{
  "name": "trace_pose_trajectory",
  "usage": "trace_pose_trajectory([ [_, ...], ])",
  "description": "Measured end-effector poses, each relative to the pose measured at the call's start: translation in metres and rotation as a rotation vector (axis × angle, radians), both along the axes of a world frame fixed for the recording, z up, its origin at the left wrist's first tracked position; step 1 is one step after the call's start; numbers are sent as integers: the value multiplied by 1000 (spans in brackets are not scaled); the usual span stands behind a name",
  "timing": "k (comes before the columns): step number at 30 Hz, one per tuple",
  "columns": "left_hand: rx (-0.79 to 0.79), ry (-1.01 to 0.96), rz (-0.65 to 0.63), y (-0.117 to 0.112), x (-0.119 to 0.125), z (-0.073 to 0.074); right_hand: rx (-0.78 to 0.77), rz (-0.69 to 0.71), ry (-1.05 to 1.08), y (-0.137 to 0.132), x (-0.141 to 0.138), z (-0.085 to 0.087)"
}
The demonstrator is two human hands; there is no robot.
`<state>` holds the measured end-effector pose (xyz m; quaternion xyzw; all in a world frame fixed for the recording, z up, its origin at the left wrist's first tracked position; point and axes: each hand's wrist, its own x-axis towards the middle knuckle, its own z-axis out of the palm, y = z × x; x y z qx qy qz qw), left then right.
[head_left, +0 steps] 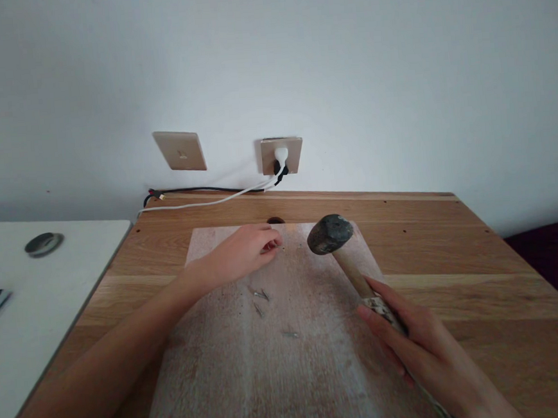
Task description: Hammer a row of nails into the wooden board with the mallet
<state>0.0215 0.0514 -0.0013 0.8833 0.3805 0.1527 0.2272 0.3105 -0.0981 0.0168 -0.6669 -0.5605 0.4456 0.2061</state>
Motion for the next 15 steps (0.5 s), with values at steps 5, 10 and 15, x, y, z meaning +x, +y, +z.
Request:
trace_pose_trajectory([
  [5, 39, 53, -13, 3, 10, 1, 14, 0, -10, 0, -2, 4],
  [10, 57, 58, -33, 1, 9, -2, 36, -21, -8, -2, -5, 10],
  [15, 86, 17, -21, 3, 11, -11, 46, 16, 23, 0, -2, 3],
])
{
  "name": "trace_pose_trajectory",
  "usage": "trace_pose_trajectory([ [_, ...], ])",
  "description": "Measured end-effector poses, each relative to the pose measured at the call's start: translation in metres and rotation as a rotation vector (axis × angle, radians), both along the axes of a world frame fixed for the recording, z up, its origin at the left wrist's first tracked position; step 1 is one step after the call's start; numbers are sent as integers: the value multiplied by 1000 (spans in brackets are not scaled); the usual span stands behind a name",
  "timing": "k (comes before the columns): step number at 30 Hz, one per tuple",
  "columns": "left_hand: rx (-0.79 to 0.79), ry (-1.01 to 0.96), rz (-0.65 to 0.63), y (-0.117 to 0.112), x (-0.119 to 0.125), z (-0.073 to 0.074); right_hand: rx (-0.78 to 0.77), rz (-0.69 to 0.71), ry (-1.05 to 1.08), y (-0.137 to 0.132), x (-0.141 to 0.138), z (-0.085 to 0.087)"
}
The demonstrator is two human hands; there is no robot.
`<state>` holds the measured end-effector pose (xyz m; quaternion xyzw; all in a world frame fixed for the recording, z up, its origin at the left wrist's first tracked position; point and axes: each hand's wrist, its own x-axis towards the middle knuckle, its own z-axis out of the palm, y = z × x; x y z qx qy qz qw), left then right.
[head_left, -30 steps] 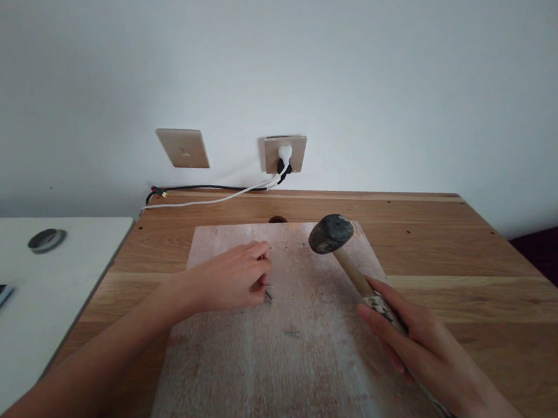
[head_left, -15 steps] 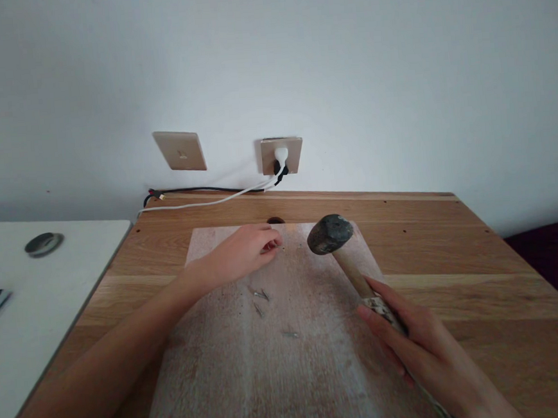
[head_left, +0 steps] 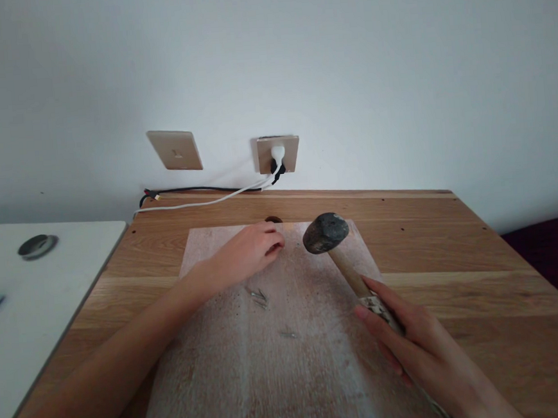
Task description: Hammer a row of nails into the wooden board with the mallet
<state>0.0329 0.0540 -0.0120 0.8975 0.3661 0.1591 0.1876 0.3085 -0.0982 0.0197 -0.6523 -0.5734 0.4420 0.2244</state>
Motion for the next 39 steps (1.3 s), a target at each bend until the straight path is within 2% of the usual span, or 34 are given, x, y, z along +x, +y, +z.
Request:
trace_pose_trajectory([
  [4, 2, -81, 20, 0, 7, -11, -34, 35, -1, 3, -4, -2],
  [7, -18, -178, 82, -2, 11, -17, -39, 67, 37, 6, -11, 0],
  [11, -144, -285, 208, -5, 10, -18, -40, 72, 55, 11, -18, 0],
  [15, -254, -386, 224, -4, 9, -15, -18, 125, 4, 15, -21, -2],
  [20, -213, -378, 250, -4, 7, -13, 6, 198, -18, 19, -27, -1],
  [28, -228, -351, 230, -2, 3, -14, 7, 193, -31, 22, -32, 0],
  [32, -148, -208, 179, -13, -12, -4, 2, 184, -39, 19, -32, 1],
  [36, -63, 115, -12, -34, -29, 15, 7, 180, -37, 17, -30, 1],
  [39, -49, 255, -127, -47, -32, 25, 0, 184, -36, 17, -30, 0],
])
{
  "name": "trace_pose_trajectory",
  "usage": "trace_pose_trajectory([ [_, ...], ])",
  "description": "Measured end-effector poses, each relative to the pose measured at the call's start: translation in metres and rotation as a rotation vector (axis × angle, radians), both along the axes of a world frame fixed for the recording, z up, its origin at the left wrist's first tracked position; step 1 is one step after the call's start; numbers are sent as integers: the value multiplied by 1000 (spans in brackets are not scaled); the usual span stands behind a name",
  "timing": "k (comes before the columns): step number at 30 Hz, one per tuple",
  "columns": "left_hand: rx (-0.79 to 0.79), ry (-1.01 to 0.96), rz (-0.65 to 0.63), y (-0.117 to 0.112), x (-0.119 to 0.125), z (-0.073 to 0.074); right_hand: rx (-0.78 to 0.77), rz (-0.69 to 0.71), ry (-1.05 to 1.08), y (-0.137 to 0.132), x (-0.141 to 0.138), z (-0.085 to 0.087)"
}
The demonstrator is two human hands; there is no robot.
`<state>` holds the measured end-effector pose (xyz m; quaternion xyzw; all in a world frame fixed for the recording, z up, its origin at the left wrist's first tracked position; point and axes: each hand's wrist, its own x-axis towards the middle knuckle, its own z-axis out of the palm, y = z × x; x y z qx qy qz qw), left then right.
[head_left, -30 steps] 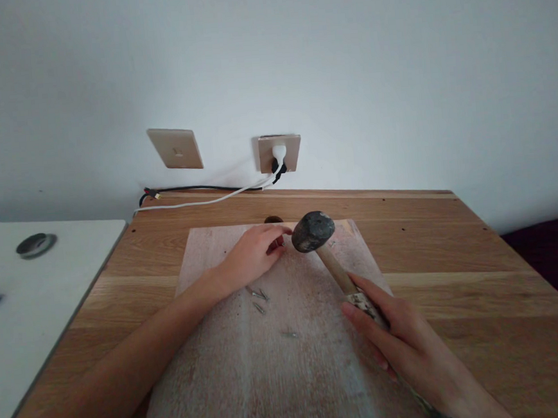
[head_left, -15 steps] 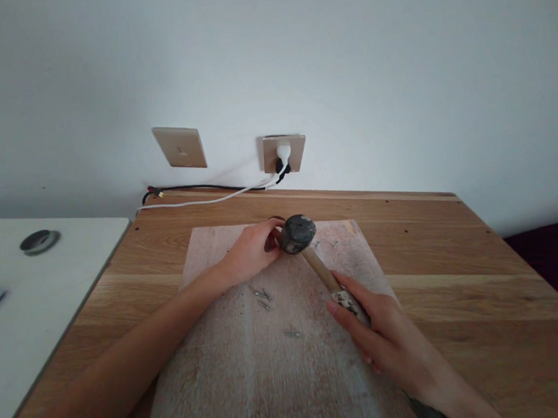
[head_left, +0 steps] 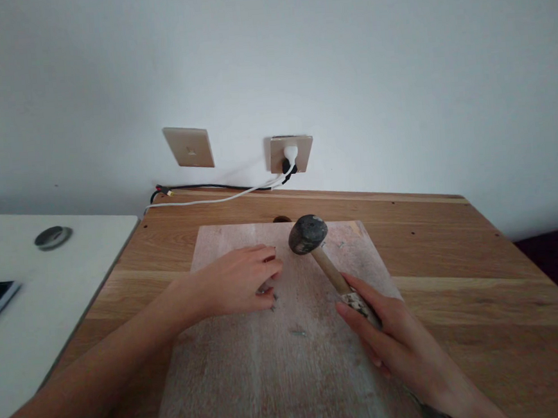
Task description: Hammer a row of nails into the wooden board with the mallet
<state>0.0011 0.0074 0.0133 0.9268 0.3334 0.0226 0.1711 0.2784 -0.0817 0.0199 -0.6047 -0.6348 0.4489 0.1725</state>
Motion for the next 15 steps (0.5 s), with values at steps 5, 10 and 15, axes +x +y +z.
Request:
trace_pose_trajectory([
  [5, 19, 20, -61, -5, 6, 2, -4, -10, 9, -1, 1, 0],
  [10, 29, -3, -124, -4, 11, -2, -22, -28, 33, -4, 5, -1],
  [15, 8, -38, -57, -3, 9, 0, -40, -82, 34, -6, 8, -5],
])
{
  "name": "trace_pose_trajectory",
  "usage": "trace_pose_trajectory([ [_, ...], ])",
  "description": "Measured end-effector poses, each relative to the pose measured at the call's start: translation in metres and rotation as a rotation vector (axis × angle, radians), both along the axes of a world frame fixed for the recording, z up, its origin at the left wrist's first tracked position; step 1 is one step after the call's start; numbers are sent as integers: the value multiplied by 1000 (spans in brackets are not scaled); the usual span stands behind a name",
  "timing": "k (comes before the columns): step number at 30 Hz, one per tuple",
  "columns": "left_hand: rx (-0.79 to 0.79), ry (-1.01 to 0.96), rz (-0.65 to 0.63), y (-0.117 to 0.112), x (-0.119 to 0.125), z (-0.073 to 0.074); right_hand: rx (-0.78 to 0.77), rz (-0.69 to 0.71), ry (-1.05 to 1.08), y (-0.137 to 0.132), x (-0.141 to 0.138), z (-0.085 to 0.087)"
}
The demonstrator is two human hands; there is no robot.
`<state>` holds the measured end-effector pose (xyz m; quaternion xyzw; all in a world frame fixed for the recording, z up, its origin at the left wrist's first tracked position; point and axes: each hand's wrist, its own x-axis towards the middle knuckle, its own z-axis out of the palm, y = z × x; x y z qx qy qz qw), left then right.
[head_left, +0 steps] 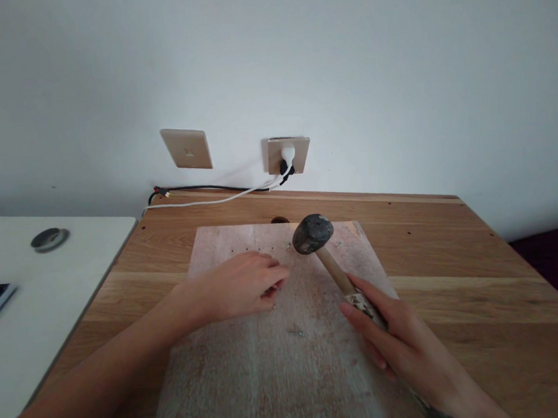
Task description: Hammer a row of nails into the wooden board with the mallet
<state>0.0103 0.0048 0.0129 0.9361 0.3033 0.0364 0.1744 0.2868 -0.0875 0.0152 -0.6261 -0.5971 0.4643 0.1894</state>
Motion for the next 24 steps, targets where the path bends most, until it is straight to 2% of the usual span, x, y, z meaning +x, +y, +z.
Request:
trace_pose_trajectory([
  [4, -16, -239, 180, 13, -3, -4, -11, -18, 25, 1, 1, -2],
  [7, -75, -451, 368, 27, -4, -15, -22, -18, 38, 1, 1, -3],
  [9, -77, -503, 441, 33, -3, -24, -22, -14, 31, 0, 2, -3],
  [13, -13, -466, 452, 34, 0, -39, -9, -11, 12, -2, 3, -5],
  [16, 19, -442, 459, 32, 1, -44, 8, -7, 13, -2, 3, -3],
  [24, -5, -481, 468, 33, 1, -44, 2, 69, 9, 6, -7, 5],
])
